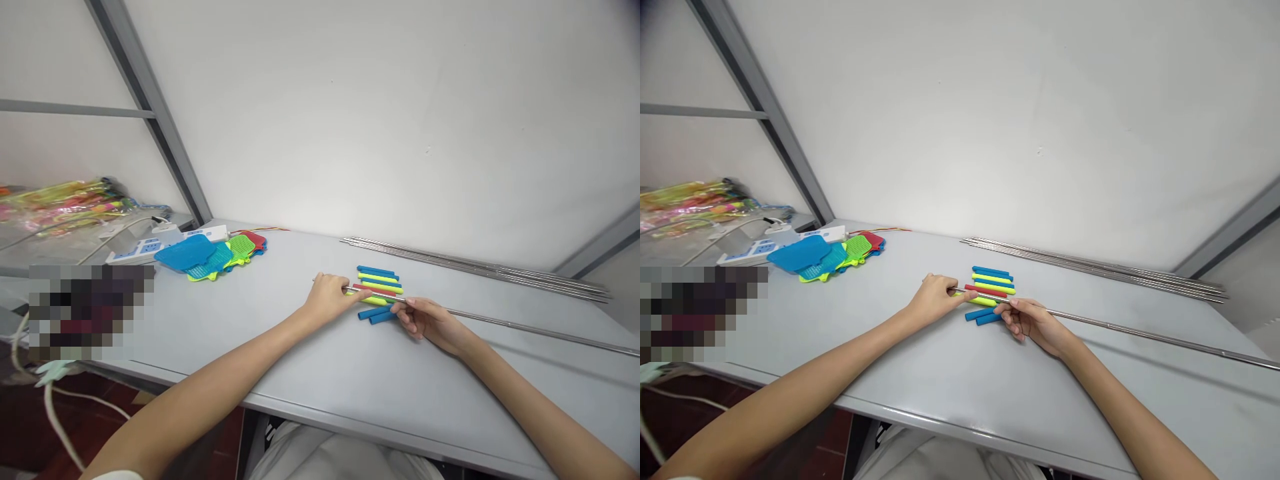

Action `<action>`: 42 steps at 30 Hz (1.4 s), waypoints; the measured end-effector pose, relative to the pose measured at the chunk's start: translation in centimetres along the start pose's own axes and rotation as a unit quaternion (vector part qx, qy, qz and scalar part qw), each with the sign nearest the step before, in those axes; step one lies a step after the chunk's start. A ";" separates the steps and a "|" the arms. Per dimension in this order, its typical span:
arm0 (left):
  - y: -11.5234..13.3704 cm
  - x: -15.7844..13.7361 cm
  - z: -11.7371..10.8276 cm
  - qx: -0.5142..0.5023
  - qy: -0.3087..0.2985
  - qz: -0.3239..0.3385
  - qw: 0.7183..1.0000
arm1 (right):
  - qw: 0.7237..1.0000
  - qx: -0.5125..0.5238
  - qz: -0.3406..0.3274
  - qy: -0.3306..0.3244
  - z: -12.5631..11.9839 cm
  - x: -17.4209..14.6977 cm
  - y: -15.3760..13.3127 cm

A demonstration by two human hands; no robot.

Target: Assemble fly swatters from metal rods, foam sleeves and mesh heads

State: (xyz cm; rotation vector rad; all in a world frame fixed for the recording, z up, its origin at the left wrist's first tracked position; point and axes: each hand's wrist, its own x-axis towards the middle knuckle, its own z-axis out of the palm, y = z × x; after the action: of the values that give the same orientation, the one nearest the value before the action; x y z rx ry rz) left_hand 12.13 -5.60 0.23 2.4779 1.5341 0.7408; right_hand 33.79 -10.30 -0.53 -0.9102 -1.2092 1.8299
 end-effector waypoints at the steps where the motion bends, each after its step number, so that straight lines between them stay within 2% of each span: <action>1: -0.1 0.0 0.1 0.001 0.000 0.000 1.000 | 1.000 0.001 0.000 0.002 0.0 0.0 0.0; 22: 0.7 -0.3 -0.4 0.006 -0.015 0.015 1.000 | 1.000 -0.008 -0.005 -0.009 0.0 -0.1 0.0; 35: 0.4 -0.4 0.3 0.003 -0.009 0.045 0.999 | 1.000 -0.006 -0.005 -0.008 -0.1 0.1 0.0; 42: 0.3 -0.5 0.4 -0.041 -0.060 0.039 0.997 | 1.000 0.006 -0.003 0.002 -0.3 0.2 0.2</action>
State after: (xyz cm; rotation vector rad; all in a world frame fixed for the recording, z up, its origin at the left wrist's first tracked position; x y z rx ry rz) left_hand 12.34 -6.13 -0.23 2.4843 1.3460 0.6414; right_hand 33.91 -10.08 -0.85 -0.9016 -1.1954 1.8274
